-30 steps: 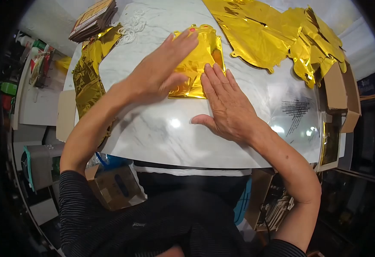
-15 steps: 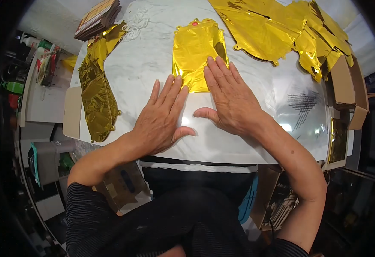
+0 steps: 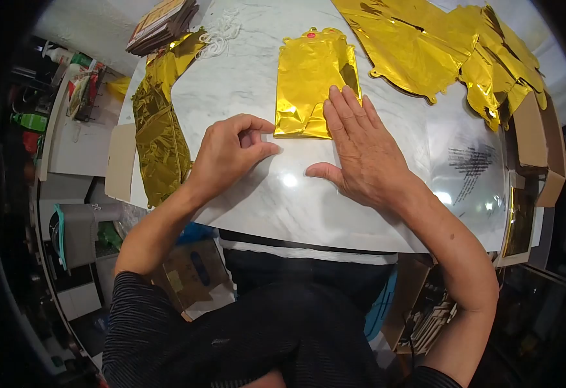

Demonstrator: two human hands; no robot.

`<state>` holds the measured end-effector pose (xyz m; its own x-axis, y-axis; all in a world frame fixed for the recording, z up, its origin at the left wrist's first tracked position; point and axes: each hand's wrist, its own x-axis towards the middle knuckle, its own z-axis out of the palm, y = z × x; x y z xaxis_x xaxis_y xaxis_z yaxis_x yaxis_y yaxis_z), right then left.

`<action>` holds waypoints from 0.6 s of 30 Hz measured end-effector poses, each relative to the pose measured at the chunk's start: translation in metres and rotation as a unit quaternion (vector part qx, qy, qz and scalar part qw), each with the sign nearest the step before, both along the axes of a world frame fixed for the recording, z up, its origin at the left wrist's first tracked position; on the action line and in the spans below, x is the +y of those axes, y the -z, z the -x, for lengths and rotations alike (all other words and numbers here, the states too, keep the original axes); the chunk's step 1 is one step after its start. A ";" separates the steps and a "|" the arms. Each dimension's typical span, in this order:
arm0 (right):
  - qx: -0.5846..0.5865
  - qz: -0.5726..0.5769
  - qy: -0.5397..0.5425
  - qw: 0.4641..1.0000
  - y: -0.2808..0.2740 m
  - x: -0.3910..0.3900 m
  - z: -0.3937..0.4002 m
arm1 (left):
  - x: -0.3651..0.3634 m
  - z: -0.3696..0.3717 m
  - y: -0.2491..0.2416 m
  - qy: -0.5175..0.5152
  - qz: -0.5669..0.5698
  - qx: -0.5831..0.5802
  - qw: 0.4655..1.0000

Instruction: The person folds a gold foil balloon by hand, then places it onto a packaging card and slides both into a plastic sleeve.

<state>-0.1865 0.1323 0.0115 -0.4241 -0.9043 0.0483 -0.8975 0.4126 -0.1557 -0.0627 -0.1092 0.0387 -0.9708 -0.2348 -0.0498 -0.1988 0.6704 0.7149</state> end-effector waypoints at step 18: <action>0.000 0.009 0.005 1.000 0.002 0.001 0.000 | -0.019 0.035 -0.005 -0.112 -0.527 -0.156 0.828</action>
